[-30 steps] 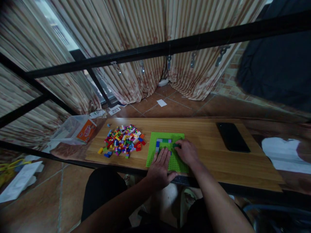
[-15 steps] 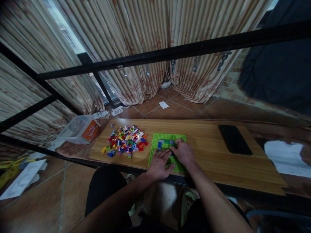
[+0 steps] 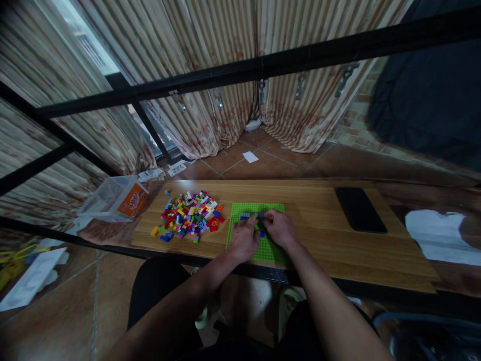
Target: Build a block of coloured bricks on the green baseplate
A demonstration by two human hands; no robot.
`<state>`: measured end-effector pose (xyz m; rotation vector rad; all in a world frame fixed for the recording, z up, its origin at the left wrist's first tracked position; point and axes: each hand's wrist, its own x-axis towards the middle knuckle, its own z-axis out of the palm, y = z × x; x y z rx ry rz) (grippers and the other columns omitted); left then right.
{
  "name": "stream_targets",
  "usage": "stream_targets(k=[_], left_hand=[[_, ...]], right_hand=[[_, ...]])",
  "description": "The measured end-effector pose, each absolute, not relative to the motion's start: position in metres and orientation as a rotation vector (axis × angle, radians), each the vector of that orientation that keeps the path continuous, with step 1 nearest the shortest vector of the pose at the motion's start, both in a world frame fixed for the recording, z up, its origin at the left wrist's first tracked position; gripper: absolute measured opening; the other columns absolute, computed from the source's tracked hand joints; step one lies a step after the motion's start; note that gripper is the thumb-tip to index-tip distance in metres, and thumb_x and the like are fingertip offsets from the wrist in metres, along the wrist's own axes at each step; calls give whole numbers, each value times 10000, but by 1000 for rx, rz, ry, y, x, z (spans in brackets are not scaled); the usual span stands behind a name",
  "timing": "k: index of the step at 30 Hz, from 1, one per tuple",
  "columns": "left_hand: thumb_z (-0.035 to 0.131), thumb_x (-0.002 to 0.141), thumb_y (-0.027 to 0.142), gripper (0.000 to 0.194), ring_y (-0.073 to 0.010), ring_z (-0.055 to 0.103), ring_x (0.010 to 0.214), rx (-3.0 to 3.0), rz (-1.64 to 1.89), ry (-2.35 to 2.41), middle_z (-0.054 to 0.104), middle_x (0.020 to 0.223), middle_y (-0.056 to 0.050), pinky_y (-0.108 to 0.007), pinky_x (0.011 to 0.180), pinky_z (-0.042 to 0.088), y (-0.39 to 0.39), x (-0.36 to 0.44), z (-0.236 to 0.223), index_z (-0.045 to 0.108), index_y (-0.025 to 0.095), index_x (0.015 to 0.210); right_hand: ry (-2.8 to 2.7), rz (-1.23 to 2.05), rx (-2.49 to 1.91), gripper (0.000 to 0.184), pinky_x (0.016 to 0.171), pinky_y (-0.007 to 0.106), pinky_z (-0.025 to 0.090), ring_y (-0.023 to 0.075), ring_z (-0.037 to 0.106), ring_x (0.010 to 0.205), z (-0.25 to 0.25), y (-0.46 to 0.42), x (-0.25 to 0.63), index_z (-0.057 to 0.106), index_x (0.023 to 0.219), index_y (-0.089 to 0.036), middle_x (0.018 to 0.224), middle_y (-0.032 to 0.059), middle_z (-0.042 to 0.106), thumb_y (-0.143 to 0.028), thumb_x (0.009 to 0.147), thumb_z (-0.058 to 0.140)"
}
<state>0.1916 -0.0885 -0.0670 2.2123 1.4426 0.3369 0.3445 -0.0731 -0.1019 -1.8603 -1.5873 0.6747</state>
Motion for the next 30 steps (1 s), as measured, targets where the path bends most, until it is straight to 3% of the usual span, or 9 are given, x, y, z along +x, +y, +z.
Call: stream_targets(k=[16,23,30], left_hand=[[479,883,225,624,-253,492,1227,2305,351,1444,607,1290,-100,-455,1040,352,-90,192,-72,254,155,1461],[432,920,227,425,-261,462,1250,2528,288,1372,579,1324,-94,-572,1081,295,-97,187,-72,444,197,1343],[371,961,297,419,-278,420,1296,2578,246,1376,544,1379,-97,-673,1095,230,-100,190,-75,451,173,1353]], right_hand=[[-1421,651,-1921,142,647,290,489,172,650,664,-106,-64,345,706,808,-196,736,26,721,-210,686,634],[-1370,684,-1909,137,610,275,473,169,645,650,-110,-62,348,715,773,-196,722,23,722,-220,663,638],[-1322,715,-1901,130,580,264,470,148,619,582,-115,-58,349,710,745,-197,663,14,701,-206,632,647]])
